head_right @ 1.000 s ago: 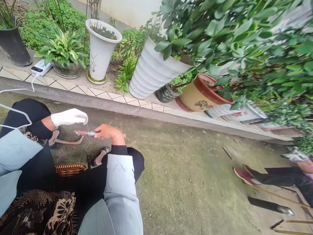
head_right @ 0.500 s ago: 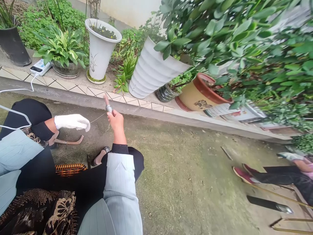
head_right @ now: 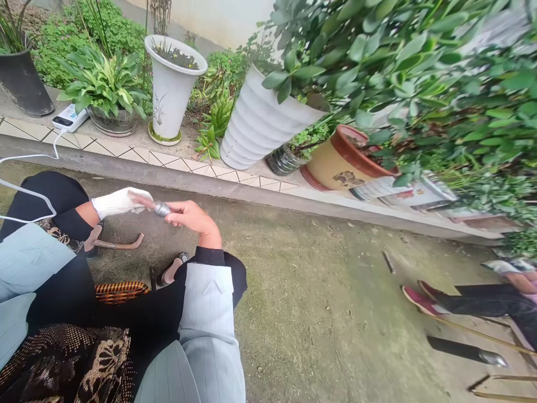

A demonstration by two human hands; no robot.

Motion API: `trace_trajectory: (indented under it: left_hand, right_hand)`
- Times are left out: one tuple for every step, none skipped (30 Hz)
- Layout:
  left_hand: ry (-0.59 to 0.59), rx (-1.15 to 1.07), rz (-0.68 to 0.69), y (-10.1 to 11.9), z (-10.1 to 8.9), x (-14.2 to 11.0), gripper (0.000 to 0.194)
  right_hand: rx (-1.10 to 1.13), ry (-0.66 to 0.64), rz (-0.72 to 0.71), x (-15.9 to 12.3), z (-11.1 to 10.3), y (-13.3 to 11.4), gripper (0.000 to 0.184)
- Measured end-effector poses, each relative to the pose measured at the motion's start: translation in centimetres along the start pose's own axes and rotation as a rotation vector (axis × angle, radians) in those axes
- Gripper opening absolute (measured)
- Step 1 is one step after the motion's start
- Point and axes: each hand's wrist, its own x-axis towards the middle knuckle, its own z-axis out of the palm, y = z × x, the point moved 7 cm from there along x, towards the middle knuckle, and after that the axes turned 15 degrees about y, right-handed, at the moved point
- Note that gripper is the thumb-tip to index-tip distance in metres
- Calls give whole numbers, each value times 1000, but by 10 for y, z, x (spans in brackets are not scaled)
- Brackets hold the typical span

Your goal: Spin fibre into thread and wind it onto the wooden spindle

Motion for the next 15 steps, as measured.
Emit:
trace_trajectory:
  left_hand:
    - [-22, -11, -18, -1, 4, -1, 33]
    - [-51, -17, -27, -1, 8, -2, 32]
    - [-83, -22, -27, 0, 12, -4, 32]
    - [-119, -29, -18, 3, 15, -6, 31]
    - [-156, -36, -3, 6, 18, -8, 31]
    - [-192, -43, 15, 11, 19, -11, 31]
    - [-225, -46, 30, 15, 20, -13, 32]
    - [-250, -42, 41, 18, 20, -16, 32]
    - [-266, -30, 49, 21, 19, -17, 33]
    - [-275, -15, 55, 23, 18, -19, 33]
    - [-280, 2, 60, 25, 17, -19, 33]
    - [-279, 20, 64, 25, 16, -20, 33]
    - [-267, 37, 68, 25, 14, -19, 32]
    - [-244, 51, 71, 24, 13, -18, 32]
    - [-214, 67, 72, 22, 11, -17, 32]
  right_hand:
    - [74, 176, -41, 3, -14, -4, 36]
    - [137, 353, -76, 6, -28, -5, 33]
    - [178, 508, -100, 7, -40, -4, 31]
    - [187, 627, -106, 8, -49, -2, 30]
    - [162, 701, -92, 9, -54, 3, 30]
    - [107, 736, -58, 12, -57, 8, 30]
    - [27, 746, -14, 15, -58, 13, 29]
    - [-79, 740, 28, 17, -57, 17, 28]
    - [-205, 723, 60, 19, -55, 20, 26]
    - [-344, 701, 77, 20, -53, 21, 25]
    - [-487, 674, 81, 20, -50, 22, 24]
    - [-624, 635, 79, 20, -46, 21, 22]
    - [-739, 579, 77, 21, -41, 21, 21]
    - [-826, 501, 82, 21, -34, 23, 20]
    - [-884, 407, 93, 21, -27, 25, 18]
